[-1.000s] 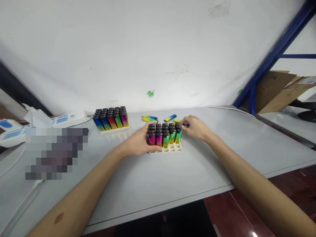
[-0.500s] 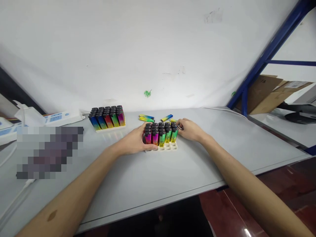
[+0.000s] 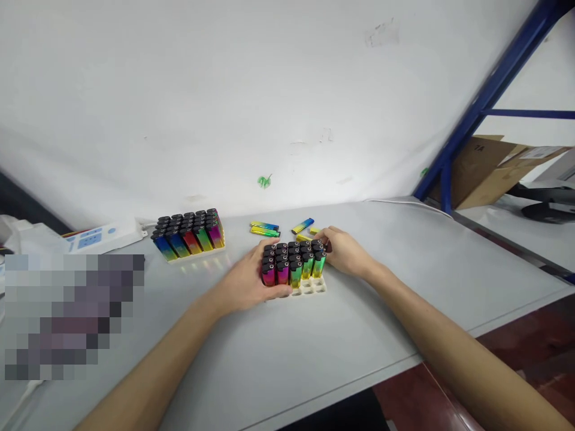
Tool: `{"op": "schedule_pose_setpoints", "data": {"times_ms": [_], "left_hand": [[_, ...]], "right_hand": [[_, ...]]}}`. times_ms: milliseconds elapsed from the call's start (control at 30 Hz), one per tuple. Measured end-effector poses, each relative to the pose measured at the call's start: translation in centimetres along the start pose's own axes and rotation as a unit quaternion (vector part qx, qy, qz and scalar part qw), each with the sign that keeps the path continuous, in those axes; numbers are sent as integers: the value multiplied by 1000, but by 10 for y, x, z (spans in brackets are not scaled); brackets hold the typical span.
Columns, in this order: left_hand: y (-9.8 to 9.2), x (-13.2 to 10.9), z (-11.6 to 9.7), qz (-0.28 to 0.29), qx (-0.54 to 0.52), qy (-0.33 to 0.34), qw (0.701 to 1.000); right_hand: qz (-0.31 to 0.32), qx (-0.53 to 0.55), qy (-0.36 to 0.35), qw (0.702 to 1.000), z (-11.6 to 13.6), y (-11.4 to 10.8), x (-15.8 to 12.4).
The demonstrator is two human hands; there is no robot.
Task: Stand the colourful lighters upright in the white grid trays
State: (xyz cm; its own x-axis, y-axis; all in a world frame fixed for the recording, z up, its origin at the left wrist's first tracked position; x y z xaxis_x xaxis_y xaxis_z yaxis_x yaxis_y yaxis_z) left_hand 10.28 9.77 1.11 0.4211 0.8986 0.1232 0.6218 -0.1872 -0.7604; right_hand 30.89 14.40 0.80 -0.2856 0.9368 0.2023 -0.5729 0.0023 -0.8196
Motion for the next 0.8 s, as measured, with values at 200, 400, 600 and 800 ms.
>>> {"op": "schedule_pose_setpoints", "data": {"times_ms": [200,400,600,800], "left_hand": [[0,1,-1,4,-8,3,1000],[0,0,1,0,1,-9,1000],[1,-2,3,-20,-20,-33,999],[1,-2,-5,-47,-68,-42,996]], "right_hand": [[6,57,-13,998,3,5,-1],[-6,91,20,996,2,4,0],[-47,213,57,974,-1,-4,2],[-75,409,60,907,-5,-5,3]]}}
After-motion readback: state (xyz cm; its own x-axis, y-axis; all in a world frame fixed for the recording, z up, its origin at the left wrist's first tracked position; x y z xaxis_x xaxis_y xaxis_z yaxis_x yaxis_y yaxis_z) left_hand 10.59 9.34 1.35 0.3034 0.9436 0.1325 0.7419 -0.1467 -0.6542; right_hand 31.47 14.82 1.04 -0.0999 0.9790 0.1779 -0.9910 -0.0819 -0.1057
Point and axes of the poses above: each hand's wrist, its own x-axis towards the middle knuckle, its own y-axis out of the palm, z = x × y, the point moved 7 cm from there along x, towards the middle knuckle, and after that the axes turned 3 degrees about x, right-handed, at the moved point
